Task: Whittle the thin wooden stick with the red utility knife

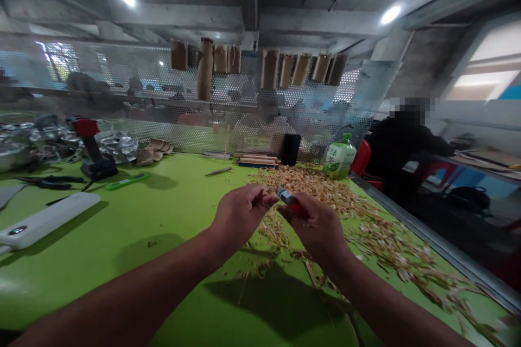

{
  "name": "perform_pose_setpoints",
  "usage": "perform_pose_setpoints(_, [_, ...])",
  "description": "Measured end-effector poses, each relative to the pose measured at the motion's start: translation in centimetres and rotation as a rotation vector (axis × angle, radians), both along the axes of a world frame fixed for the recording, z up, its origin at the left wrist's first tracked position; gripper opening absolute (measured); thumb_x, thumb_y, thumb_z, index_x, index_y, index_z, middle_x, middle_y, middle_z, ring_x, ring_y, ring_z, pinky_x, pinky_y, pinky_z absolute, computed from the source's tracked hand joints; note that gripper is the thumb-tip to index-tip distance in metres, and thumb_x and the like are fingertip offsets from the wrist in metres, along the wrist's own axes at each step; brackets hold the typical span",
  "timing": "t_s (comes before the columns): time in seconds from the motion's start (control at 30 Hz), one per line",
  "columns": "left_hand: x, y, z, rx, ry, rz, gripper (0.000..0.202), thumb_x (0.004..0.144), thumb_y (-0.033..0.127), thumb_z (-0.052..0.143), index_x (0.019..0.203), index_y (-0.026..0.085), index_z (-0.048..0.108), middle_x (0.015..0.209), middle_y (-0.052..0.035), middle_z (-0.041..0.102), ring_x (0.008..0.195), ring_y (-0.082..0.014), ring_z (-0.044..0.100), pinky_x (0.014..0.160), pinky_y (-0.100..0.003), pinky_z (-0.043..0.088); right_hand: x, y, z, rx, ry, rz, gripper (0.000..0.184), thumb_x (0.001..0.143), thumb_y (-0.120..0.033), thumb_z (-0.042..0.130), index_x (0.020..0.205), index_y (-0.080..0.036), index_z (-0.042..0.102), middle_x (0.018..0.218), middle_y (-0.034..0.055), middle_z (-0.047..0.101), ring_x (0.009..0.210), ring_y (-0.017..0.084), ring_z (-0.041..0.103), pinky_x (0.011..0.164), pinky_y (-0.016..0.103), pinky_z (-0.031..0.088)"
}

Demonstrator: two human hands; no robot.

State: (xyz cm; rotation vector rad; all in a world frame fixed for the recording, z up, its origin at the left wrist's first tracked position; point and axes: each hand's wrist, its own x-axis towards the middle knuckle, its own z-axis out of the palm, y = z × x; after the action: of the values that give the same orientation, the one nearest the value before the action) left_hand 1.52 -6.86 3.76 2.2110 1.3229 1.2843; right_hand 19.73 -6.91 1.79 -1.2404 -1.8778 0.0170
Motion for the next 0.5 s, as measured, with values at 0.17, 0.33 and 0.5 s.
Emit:
perform_pose_setpoints(0.17, [0.05,0.53,0.05,-0.009,-0.058,-0.094,0.034,0.094,0.045,0.044,0.093,0.017,0.064,0.09,-0.0059,0.067,0.081,-0.0175,0.059,0.072,-0.03,0.048,0.15,0.27,0.52,-0.068,0.085,0.072,0.035,0.087,-0.048,0.052,0.067,-0.021,0.043,0.058,-0.0046,0.04,0.054,0.011,0.037,0.051,0.023,0.028])
perform_pose_setpoints(0.33, [0.31,0.52,-0.07,-0.097,-0.131,-0.185,0.037,0.095,0.04,0.044,0.12,0.018,0.06,0.124,-0.0101,0.064,0.112,-0.0223,0.059,0.096,-0.039,0.046,0.06,0.41,0.41,-0.166,0.104,0.242,0.032,0.09,-0.046,0.047,0.071,-0.02,0.047,0.061,-0.004,0.04,0.057,0.011,0.037,0.052,0.023,0.029])
perform_pose_setpoints(0.5, [0.36,0.32,-0.09,-0.129,-0.127,-0.19,0.038,0.095,0.038,0.043,0.125,0.02,0.058,0.128,-0.0082,0.062,0.117,-0.0233,0.057,0.099,-0.038,0.045,-0.08,0.13,0.35,-0.206,0.077,0.329,0.033,0.091,-0.046,0.047,0.071,-0.019,0.048,0.06,-0.0045,0.039,0.055,0.01,0.036,0.051,0.023,0.027])
